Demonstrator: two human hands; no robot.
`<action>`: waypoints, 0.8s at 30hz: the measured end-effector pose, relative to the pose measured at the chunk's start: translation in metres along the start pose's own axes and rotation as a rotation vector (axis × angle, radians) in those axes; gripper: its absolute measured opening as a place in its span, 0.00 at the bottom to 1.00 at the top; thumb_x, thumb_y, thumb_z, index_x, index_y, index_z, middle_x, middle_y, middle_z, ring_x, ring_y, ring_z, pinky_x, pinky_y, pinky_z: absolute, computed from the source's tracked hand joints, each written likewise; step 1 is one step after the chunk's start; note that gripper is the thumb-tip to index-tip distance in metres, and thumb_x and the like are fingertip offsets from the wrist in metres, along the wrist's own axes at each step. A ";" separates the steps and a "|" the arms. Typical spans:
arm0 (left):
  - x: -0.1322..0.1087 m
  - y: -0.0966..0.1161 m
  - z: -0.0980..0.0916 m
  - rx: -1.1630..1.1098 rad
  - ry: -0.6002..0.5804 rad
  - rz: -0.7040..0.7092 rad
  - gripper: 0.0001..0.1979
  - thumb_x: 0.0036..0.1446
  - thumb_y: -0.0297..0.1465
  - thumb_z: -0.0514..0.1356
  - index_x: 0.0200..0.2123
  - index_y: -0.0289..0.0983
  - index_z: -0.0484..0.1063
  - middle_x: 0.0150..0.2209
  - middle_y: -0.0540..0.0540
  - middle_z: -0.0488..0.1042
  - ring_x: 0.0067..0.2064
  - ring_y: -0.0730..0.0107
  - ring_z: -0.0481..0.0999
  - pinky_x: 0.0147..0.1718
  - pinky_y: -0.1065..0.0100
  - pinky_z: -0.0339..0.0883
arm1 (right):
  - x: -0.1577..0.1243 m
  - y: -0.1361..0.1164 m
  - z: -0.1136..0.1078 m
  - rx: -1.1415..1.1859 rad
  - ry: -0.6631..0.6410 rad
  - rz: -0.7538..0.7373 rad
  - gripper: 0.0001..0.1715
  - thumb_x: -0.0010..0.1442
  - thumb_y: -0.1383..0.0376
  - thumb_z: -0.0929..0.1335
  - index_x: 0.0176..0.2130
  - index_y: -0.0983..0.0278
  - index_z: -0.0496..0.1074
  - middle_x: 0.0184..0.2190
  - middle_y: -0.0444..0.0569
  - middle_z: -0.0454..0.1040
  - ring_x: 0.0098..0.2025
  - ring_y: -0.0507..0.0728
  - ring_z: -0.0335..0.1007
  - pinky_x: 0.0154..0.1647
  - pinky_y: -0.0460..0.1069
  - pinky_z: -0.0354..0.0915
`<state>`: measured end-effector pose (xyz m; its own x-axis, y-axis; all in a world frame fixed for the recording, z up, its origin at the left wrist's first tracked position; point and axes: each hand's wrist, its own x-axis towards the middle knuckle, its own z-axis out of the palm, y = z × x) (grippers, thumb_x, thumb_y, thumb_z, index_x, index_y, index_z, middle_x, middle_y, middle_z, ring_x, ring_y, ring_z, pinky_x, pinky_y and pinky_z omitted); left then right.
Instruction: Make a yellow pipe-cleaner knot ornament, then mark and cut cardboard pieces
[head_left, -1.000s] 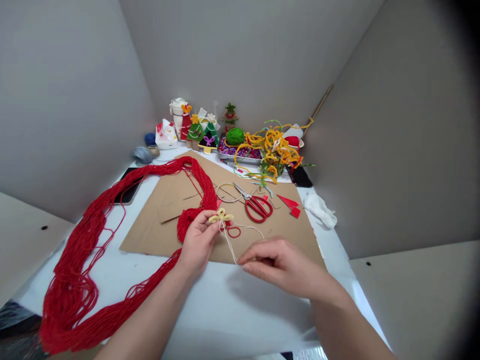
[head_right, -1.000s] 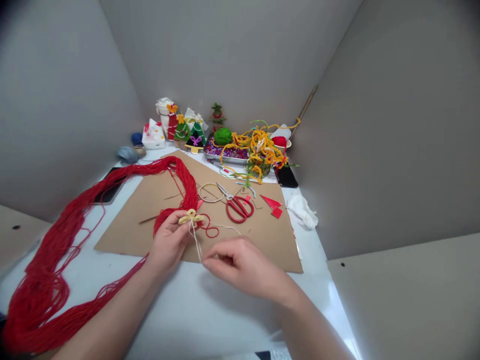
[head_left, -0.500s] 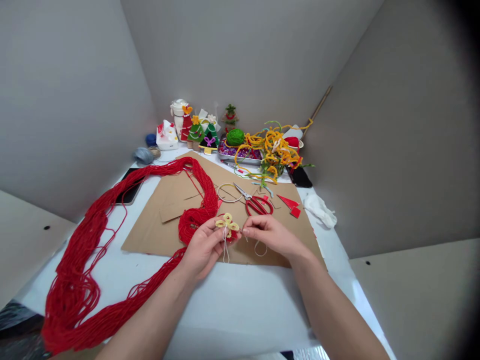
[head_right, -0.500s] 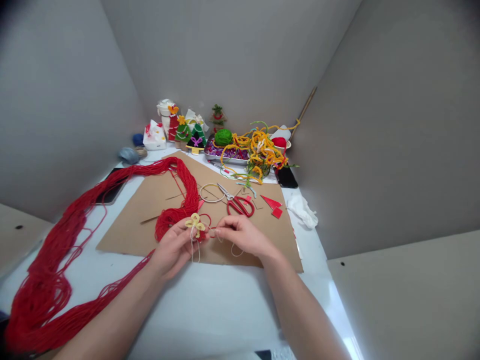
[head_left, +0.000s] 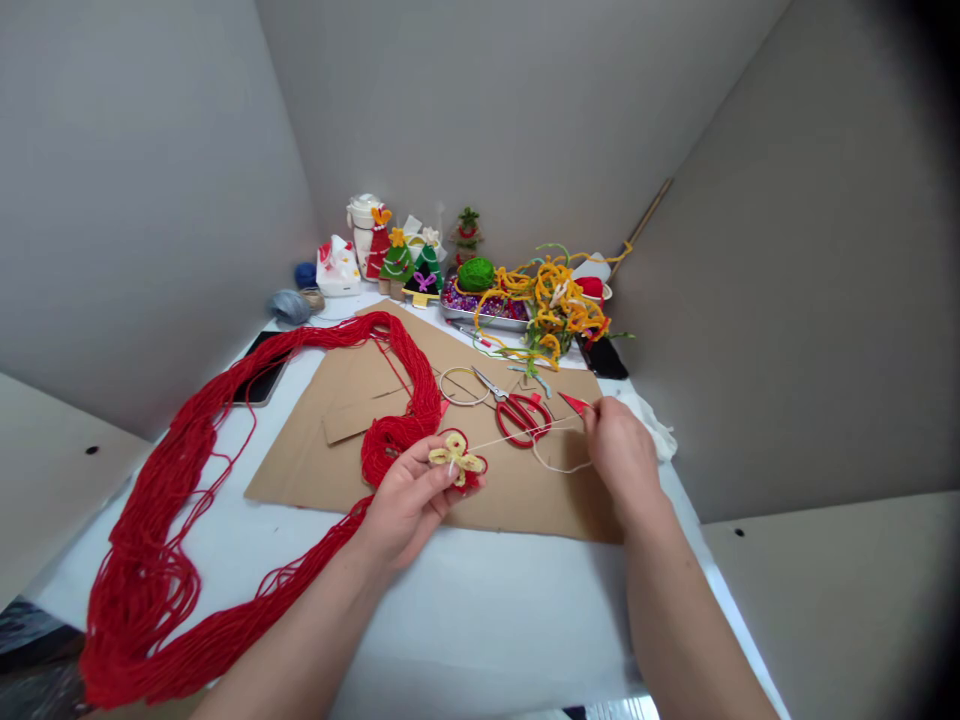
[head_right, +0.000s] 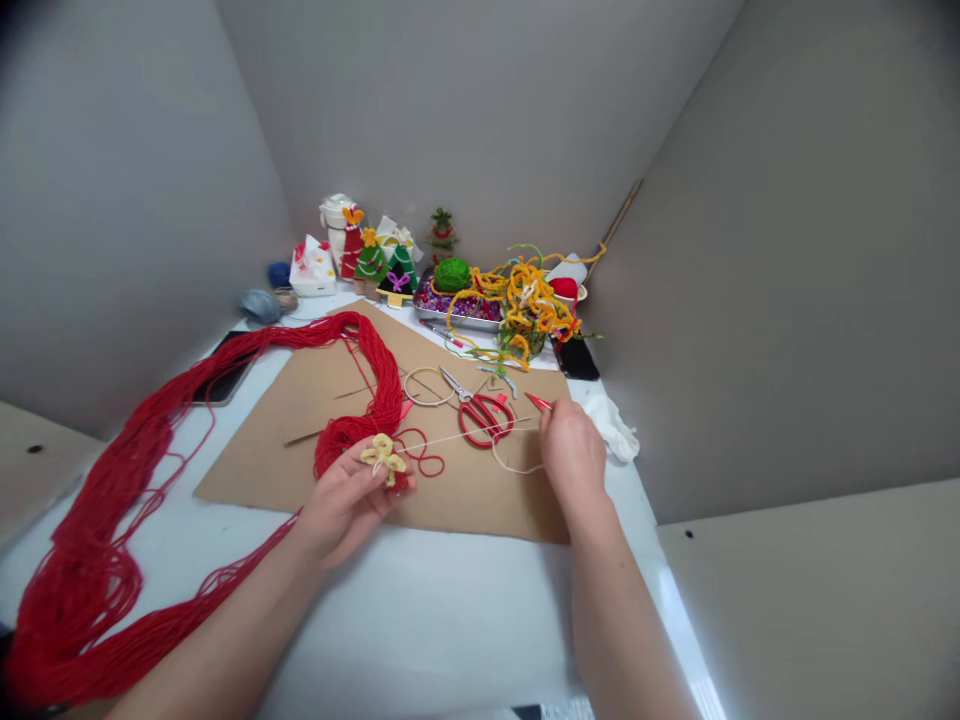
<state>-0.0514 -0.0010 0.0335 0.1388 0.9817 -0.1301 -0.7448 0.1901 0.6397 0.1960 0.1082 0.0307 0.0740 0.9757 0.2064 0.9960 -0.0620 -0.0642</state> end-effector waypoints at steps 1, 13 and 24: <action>0.000 0.000 0.000 0.002 0.004 0.005 0.09 0.50 0.26 0.65 0.36 0.38 0.72 0.33 0.49 0.76 0.36 0.72 0.76 0.39 0.68 0.70 | 0.002 0.007 0.001 -0.033 -0.009 0.037 0.15 0.64 0.63 0.57 0.35 0.67 0.68 0.33 0.59 0.73 0.33 0.61 0.69 0.29 0.50 0.54; 0.001 -0.003 0.005 0.107 0.190 -0.044 0.10 0.51 0.28 0.64 0.38 0.35 0.70 0.38 0.46 0.77 0.38 0.69 0.78 0.39 0.67 0.72 | 0.004 0.024 0.000 -0.032 0.047 0.126 0.23 0.62 0.65 0.57 0.54 0.71 0.65 0.42 0.65 0.73 0.42 0.66 0.71 0.36 0.53 0.60; 0.010 -0.022 0.013 0.144 0.241 -0.118 0.10 0.50 0.30 0.64 0.36 0.34 0.69 0.38 0.43 0.76 0.40 0.67 0.77 0.44 0.62 0.70 | -0.044 -0.052 -0.019 0.978 -0.275 -0.204 0.17 0.59 0.55 0.64 0.40 0.62 0.75 0.32 0.49 0.75 0.31 0.55 0.67 0.30 0.48 0.61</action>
<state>-0.0249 0.0047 0.0283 0.0473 0.9259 -0.3749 -0.6303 0.3188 0.7079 0.1421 0.0648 0.0440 -0.2276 0.9704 0.0804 0.5035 0.1880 -0.8433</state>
